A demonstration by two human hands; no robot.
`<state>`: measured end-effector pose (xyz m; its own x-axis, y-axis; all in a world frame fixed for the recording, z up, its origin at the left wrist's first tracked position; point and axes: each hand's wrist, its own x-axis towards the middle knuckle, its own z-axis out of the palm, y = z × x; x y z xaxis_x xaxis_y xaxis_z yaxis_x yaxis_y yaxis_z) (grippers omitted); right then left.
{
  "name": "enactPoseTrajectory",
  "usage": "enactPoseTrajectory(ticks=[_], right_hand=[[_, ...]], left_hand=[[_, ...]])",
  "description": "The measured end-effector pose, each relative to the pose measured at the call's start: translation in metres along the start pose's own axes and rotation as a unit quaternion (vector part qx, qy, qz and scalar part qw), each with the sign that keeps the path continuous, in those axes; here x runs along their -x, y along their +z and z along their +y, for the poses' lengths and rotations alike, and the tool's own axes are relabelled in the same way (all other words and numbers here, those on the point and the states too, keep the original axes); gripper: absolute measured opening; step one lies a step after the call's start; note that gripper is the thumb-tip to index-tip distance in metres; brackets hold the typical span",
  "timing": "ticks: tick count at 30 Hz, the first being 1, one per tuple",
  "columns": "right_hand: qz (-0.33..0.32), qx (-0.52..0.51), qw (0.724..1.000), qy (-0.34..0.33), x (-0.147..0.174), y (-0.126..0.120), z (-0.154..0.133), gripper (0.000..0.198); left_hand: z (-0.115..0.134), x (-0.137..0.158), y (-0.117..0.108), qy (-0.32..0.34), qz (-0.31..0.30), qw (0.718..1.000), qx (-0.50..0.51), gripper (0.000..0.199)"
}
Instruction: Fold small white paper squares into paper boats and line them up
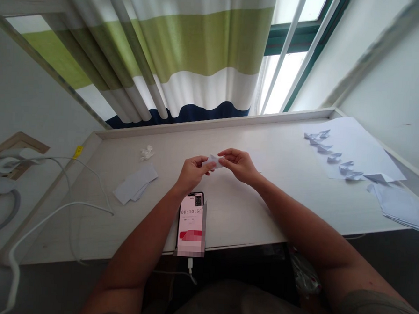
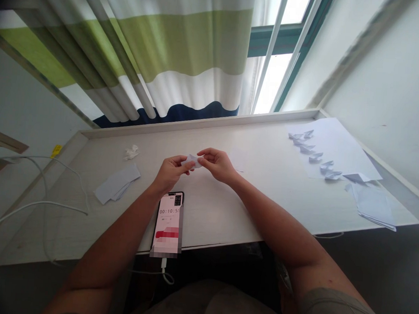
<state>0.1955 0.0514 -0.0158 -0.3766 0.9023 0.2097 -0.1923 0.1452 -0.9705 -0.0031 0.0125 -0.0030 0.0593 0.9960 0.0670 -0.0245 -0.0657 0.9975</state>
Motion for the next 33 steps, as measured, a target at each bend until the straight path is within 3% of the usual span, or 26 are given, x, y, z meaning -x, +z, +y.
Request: enactPoseTrajectory(ticks=[9,17,25,33], right_hand=[[-0.036,0.05,0.998,0.001,0.003,0.001,-0.008,0.053],[-0.024,0.03,0.999,0.003,0.002,0.004,-0.011,0.057],[-0.024,0.093,0.995,0.012,0.004,0.001,-0.012,0.059],[-0.037,0.078,0.996,0.026,0.004,0.002,-0.009,0.063]], left_hand=[[0.0,0.001,0.001,-0.013,-0.044,0.999,0.011,0.043],[-0.004,-0.001,0.001,-0.005,-0.032,0.999,0.024,0.048],[0.004,0.003,-0.001,0.034,-0.038,0.998,-0.035,0.039],[0.005,0.004,0.0,0.014,-0.048,0.999,0.006,0.04]])
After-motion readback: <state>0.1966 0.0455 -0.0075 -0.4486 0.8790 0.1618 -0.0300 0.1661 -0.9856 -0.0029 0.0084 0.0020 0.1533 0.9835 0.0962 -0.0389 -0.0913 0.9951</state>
